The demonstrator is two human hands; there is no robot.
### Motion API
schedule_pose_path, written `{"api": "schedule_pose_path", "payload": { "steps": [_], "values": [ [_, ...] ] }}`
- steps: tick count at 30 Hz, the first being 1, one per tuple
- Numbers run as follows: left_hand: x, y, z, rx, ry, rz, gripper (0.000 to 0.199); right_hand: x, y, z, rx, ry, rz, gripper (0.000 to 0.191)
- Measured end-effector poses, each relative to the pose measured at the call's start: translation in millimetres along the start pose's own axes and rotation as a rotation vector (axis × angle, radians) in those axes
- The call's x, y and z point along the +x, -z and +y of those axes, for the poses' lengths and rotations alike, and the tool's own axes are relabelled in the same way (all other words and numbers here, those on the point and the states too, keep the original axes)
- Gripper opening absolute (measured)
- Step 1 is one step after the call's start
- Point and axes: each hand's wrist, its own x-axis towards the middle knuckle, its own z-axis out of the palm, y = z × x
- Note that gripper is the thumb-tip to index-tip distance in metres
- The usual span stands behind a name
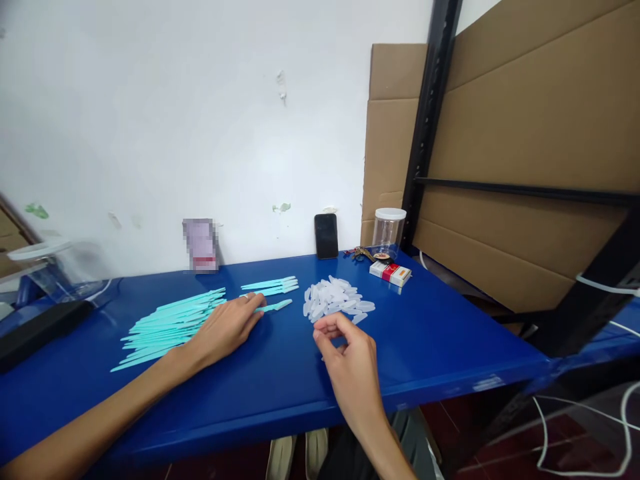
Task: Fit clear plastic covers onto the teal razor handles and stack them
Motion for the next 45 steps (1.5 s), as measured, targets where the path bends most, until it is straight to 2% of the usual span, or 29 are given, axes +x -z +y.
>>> {"api": "schedule_pose_path", "payload": {
  "steps": [7, 20, 27, 32, 37, 45],
  "values": [
    [30.6, -5.6, 3.0, 0.126, -0.067, 0.035, 0.024, -0.3, -0.2, -5.4, -0.005, -0.004, -0.007, 0.013],
    [43.7, -10.2, 1.3, 0.167, -0.065, 0.048, 0.026, -2.0, 0.0, -6.9, -0.024, 0.027, -0.001, 0.009],
    [46.2, -10.3, -0.4, 0.122, -0.042, 0.056, 0.025, -1.3, -0.4, -6.2, -0.031, 0.038, 0.005, 0.009],
    [45.4, -9.8, -1.5, 0.045, 0.010, 0.097, 0.014, -1.4, -0.4, -5.0, -0.027, 0.039, 0.011, 0.009],
    [48.1, -12.4, -0.5, -0.047, 0.121, 0.166, 0.026, -1.4, -0.7, -5.3, -0.011, 0.039, 0.011, 0.010],
    [50.7, -17.1, 3.3, -0.111, 0.144, 0.101, 0.034, -2.9, 0.7, -7.7, 0.037, 0.023, 0.043, 0.014]
  ]
}}
